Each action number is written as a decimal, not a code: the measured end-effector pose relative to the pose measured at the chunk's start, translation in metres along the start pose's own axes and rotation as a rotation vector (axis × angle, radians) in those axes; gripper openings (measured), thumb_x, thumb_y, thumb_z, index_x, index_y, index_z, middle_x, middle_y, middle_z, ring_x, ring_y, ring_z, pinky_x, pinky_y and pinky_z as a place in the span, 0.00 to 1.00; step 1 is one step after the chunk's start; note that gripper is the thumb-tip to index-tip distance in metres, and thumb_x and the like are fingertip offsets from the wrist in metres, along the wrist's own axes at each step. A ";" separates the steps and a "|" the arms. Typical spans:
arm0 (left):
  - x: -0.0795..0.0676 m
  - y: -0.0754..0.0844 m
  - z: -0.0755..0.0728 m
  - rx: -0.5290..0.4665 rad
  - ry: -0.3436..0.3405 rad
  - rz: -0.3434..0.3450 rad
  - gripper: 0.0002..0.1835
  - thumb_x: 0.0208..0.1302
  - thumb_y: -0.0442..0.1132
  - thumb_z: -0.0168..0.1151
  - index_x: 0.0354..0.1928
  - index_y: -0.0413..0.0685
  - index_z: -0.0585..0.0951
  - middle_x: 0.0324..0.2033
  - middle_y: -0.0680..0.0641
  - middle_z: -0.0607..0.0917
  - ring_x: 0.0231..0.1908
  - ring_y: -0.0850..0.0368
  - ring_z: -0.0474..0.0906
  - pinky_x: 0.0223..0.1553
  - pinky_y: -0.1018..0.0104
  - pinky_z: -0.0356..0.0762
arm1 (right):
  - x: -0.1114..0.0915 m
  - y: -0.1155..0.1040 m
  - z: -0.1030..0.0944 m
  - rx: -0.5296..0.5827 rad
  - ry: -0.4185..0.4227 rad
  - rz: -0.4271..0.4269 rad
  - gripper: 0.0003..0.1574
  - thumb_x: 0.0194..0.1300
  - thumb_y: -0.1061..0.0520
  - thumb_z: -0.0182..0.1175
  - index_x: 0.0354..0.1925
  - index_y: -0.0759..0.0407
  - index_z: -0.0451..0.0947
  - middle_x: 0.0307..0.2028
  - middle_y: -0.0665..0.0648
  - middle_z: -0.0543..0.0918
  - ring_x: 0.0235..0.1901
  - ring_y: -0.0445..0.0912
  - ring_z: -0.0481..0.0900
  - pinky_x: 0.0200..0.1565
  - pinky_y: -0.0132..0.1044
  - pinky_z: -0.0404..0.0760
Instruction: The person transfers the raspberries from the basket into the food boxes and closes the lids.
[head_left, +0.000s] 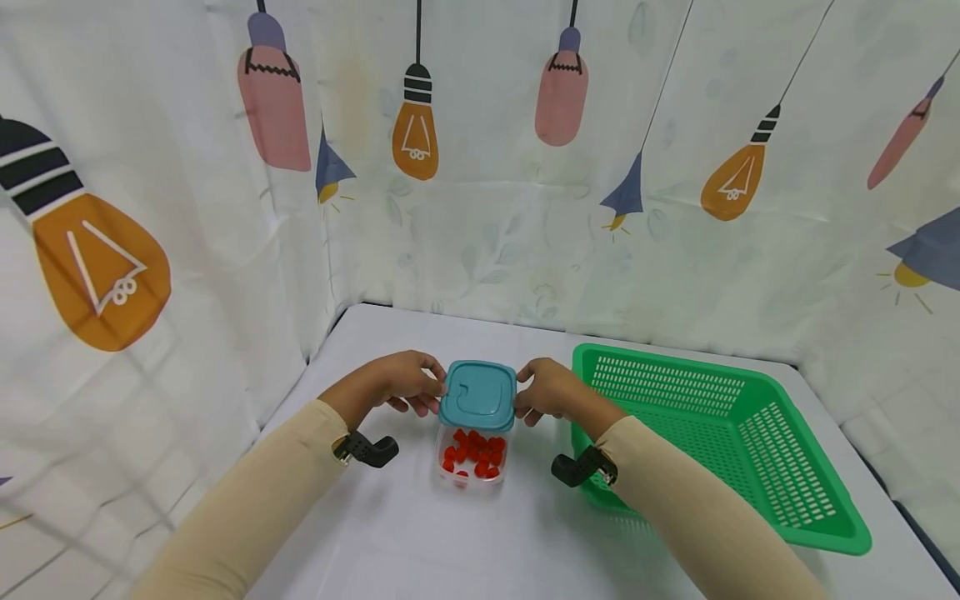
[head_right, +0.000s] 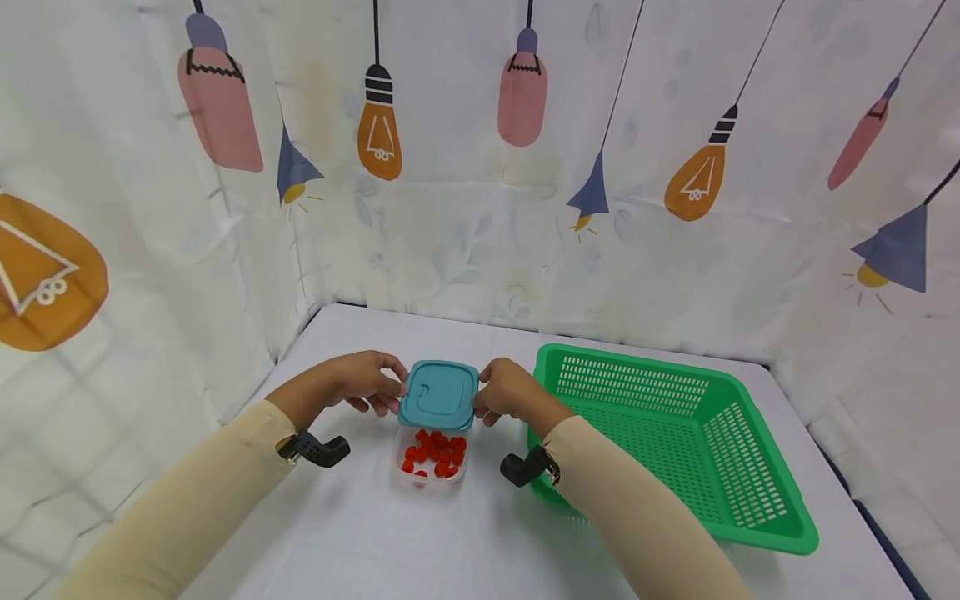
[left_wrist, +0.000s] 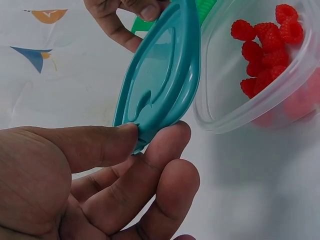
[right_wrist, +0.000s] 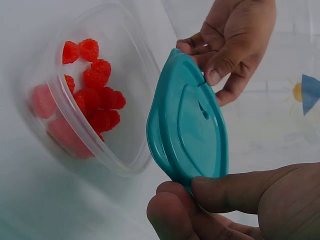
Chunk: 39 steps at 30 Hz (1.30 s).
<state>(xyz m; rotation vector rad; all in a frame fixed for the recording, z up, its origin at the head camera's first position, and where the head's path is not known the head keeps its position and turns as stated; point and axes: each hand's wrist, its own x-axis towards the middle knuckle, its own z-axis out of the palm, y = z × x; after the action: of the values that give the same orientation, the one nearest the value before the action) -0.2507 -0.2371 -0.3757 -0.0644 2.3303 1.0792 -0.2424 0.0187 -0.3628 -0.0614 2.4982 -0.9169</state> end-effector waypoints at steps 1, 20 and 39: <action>-0.001 0.000 0.001 0.000 -0.001 0.000 0.15 0.72 0.41 0.64 0.57 0.48 0.77 0.32 0.45 0.90 0.33 0.50 0.86 0.37 0.57 0.76 | -0.001 0.001 0.001 -0.011 0.003 -0.006 0.31 0.68 0.59 0.68 0.65 0.67 0.71 0.29 0.57 0.88 0.27 0.48 0.87 0.51 0.58 0.79; -0.016 -0.008 0.010 -0.048 -0.050 0.004 0.21 0.71 0.39 0.65 0.62 0.50 0.72 0.34 0.42 0.88 0.28 0.47 0.88 0.28 0.59 0.85 | -0.015 0.004 0.012 0.019 -0.074 0.001 0.36 0.68 0.57 0.68 0.68 0.67 0.67 0.32 0.58 0.88 0.27 0.51 0.87 0.28 0.44 0.85; -0.025 -0.021 0.024 -0.009 -0.073 0.025 0.16 0.71 0.35 0.63 0.58 0.48 0.76 0.29 0.42 0.89 0.24 0.51 0.87 0.23 0.62 0.82 | -0.031 0.007 0.019 -0.033 -0.128 -0.040 0.27 0.69 0.58 0.64 0.60 0.72 0.73 0.29 0.58 0.88 0.27 0.48 0.87 0.26 0.41 0.82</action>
<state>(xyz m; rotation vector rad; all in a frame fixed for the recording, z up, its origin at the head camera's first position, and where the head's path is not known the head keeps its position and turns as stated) -0.2130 -0.2384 -0.3898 0.0005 2.2665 1.0859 -0.2057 0.0193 -0.3668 -0.1758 2.4017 -0.8596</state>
